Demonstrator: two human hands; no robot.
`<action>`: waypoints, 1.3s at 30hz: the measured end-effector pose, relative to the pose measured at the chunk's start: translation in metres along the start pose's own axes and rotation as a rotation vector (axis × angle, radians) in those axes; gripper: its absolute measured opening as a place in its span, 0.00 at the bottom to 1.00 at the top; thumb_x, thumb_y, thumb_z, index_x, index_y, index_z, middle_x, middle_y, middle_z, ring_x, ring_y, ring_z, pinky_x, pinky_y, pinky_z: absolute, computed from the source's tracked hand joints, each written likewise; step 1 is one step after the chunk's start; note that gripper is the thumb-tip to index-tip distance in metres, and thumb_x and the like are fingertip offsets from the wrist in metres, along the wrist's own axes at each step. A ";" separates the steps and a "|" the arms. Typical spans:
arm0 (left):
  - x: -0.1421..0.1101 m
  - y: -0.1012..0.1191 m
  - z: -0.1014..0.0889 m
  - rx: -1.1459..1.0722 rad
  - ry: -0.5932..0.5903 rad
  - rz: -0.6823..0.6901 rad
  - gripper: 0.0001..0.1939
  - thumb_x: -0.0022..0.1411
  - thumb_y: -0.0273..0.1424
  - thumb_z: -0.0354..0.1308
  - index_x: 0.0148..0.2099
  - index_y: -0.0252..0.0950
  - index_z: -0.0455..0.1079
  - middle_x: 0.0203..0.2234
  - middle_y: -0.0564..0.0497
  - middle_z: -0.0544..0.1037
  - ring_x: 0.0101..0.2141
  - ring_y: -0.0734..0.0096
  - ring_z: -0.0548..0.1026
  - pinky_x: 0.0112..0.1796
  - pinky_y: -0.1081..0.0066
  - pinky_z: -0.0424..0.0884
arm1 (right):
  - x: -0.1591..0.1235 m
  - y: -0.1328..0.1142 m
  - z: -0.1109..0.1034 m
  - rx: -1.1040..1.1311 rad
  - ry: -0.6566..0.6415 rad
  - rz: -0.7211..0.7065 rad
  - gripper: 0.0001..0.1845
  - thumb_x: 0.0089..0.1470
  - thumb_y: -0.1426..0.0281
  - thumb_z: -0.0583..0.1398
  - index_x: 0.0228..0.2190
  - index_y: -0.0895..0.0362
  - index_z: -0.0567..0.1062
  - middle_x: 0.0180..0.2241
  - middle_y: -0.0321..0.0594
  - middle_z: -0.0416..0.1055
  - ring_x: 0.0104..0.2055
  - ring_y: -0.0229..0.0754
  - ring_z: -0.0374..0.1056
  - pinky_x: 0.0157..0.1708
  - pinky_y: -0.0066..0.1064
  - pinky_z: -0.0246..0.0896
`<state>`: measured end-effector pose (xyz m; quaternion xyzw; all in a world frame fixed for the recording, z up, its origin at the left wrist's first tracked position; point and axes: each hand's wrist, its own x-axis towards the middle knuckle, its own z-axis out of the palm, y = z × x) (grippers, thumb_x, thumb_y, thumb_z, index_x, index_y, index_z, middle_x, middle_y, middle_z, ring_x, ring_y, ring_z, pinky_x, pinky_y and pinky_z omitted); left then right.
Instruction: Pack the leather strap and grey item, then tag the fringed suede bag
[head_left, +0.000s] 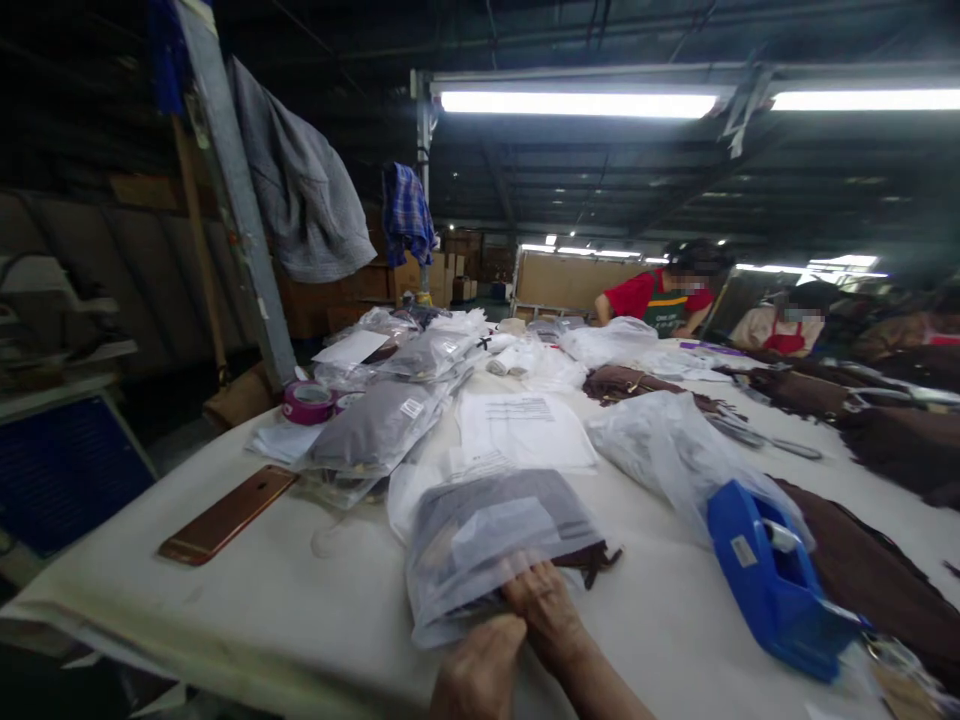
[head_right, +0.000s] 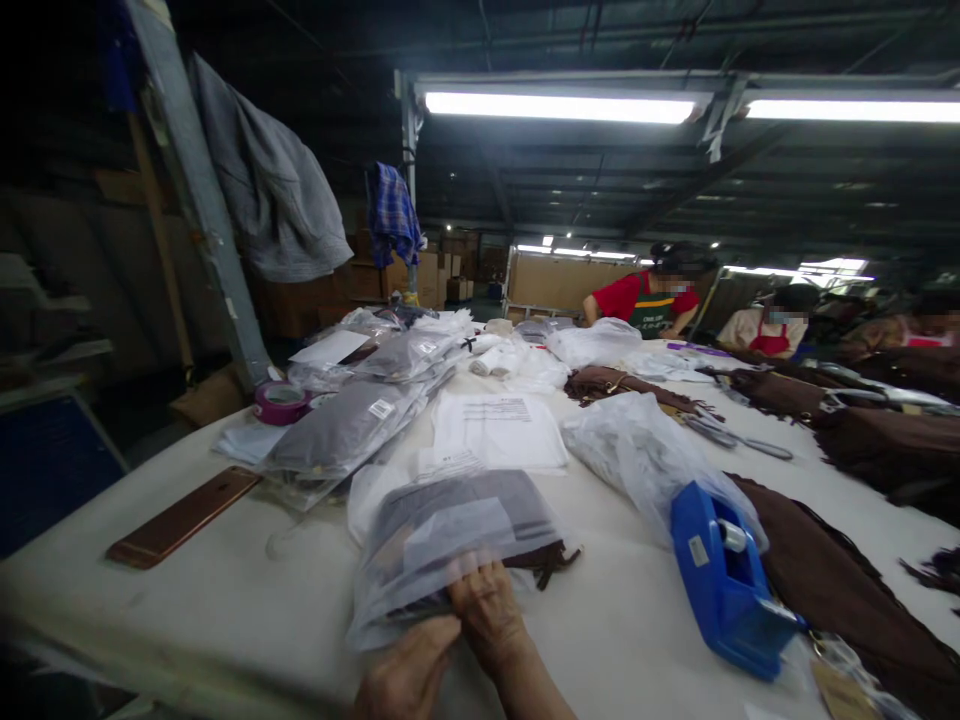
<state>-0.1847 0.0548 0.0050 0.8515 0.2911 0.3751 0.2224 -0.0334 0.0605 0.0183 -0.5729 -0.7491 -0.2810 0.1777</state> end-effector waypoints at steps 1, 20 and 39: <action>0.008 -0.001 -0.003 0.155 0.055 0.159 0.20 0.60 0.21 0.41 0.51 0.33 0.67 0.43 0.43 0.76 0.47 0.64 0.72 0.47 0.67 0.68 | 0.000 0.000 0.002 0.008 0.014 0.015 0.14 0.48 0.79 0.55 0.37 0.55 0.71 0.33 0.42 0.73 0.36 0.44 0.65 0.39 0.33 0.58; 0.060 -0.020 0.025 0.679 -0.279 0.401 0.22 0.64 0.25 0.45 0.61 0.33 0.54 0.50 0.39 0.70 0.49 0.56 0.69 0.47 0.57 0.67 | -0.074 0.068 -0.013 0.106 0.118 0.720 0.25 0.43 0.80 0.47 0.45 0.61 0.67 0.46 0.52 0.69 0.50 0.48 0.63 0.46 0.43 0.61; 0.130 0.015 0.119 0.617 -0.483 0.364 0.32 0.56 0.15 0.44 0.62 0.36 0.51 0.57 0.41 0.62 0.53 0.56 0.64 0.50 0.56 0.63 | -0.057 0.122 0.010 0.226 0.045 0.962 0.12 0.49 0.77 0.52 0.29 0.53 0.74 0.30 0.37 0.75 0.34 0.41 0.70 0.36 0.30 0.64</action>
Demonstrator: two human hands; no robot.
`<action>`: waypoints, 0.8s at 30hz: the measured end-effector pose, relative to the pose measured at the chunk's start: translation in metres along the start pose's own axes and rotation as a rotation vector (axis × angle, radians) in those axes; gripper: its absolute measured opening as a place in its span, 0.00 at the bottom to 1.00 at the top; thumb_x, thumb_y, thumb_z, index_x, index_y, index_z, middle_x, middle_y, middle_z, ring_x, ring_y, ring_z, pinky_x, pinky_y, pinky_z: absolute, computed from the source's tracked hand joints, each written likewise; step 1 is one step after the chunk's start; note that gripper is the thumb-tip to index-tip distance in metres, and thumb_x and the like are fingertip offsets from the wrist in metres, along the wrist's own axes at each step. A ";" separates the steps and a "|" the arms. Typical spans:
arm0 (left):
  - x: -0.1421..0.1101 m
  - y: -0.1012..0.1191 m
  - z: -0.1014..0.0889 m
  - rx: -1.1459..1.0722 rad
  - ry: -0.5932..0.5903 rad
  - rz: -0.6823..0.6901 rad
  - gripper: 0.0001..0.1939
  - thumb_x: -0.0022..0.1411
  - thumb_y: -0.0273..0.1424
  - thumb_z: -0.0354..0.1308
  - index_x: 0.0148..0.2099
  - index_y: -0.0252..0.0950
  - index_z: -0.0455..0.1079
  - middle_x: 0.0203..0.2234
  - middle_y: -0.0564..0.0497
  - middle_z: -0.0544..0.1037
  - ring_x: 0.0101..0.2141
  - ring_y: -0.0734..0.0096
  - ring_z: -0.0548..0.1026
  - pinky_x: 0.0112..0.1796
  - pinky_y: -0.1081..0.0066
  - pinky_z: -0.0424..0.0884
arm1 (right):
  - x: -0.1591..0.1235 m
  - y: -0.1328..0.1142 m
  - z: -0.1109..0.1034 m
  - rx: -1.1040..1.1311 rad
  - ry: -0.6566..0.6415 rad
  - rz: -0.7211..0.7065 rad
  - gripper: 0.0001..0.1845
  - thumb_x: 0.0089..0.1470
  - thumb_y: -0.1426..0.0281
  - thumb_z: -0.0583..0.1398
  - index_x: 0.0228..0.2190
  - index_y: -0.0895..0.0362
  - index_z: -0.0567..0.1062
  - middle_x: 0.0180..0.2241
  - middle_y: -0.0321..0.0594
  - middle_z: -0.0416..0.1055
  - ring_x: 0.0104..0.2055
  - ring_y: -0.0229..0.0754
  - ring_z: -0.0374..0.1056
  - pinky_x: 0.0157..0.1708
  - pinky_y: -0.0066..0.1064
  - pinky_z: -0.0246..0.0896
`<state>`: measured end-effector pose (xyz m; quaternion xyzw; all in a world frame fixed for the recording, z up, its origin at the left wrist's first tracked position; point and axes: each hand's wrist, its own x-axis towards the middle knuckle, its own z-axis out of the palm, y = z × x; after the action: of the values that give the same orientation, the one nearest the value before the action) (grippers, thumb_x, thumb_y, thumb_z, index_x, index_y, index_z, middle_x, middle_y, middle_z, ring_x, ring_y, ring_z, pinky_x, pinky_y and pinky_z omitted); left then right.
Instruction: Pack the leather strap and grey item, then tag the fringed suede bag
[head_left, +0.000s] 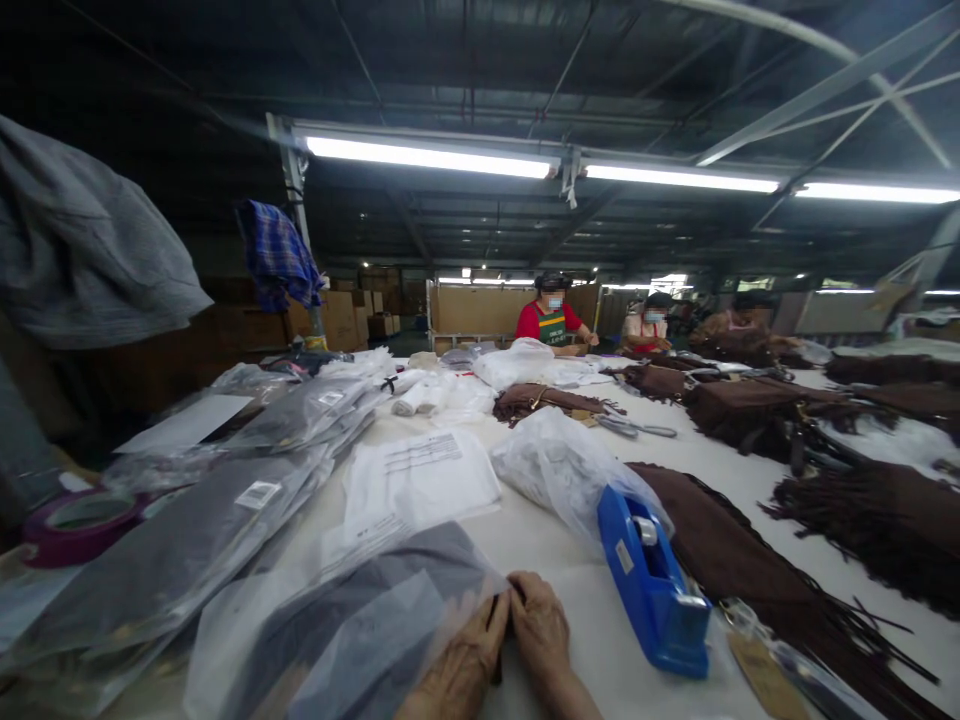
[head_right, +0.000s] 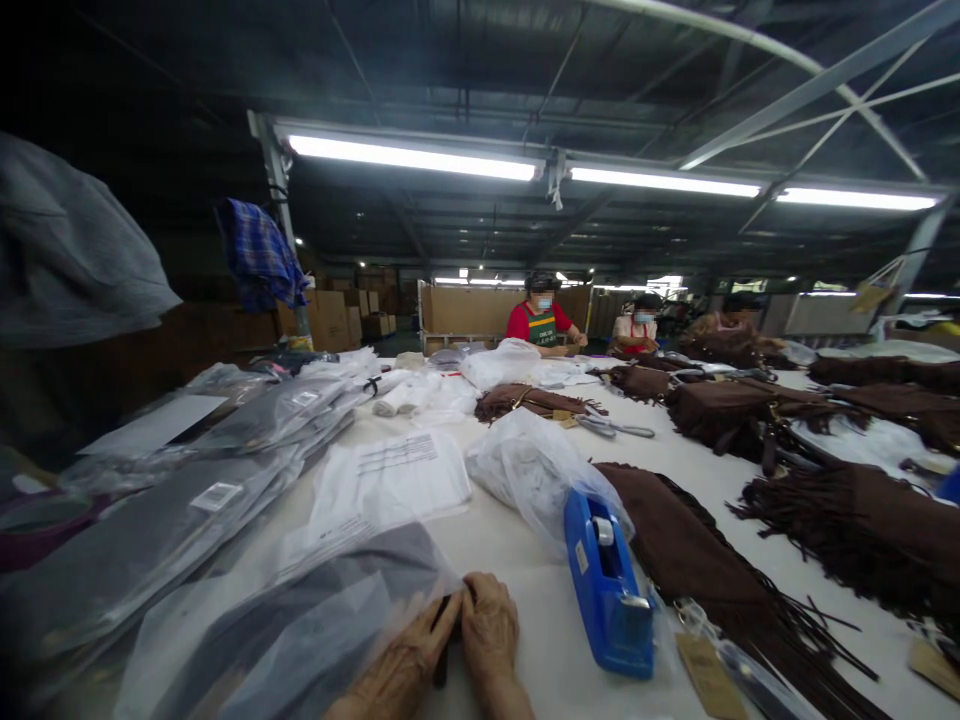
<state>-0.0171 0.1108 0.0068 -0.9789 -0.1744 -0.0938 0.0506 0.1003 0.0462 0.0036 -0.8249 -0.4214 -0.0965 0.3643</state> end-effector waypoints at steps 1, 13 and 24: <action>0.003 0.000 -0.002 -0.035 -0.048 0.011 0.31 0.56 0.16 0.43 0.62 0.35 0.52 0.57 0.41 0.62 0.53 0.56 0.64 0.51 0.56 0.62 | -0.001 0.001 0.000 0.011 0.001 0.001 0.12 0.50 0.76 0.52 0.28 0.52 0.74 0.29 0.36 0.74 0.33 0.40 0.70 0.36 0.29 0.64; 0.004 0.000 -0.042 -0.352 -0.092 0.015 0.22 0.60 0.21 0.44 0.55 0.41 0.60 0.47 0.49 0.71 0.47 0.62 0.67 0.52 0.59 0.55 | -0.001 0.005 -0.006 0.106 -0.070 0.062 0.13 0.50 0.74 0.51 0.30 0.54 0.74 0.30 0.37 0.74 0.35 0.39 0.70 0.37 0.28 0.63; 0.005 -0.002 -0.046 -0.396 -0.160 -0.013 0.14 0.57 0.22 0.47 0.44 0.40 0.63 0.35 0.54 0.73 0.40 0.69 0.69 0.47 0.66 0.60 | 0.010 0.000 -0.020 0.180 -0.286 0.233 0.11 0.53 0.73 0.53 0.35 0.56 0.74 0.36 0.38 0.74 0.38 0.37 0.69 0.41 0.33 0.61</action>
<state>-0.0205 0.1081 0.0525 -0.9729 -0.1624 -0.0486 -0.1573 0.1092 0.0392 0.0228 -0.8375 -0.3775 0.1022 0.3817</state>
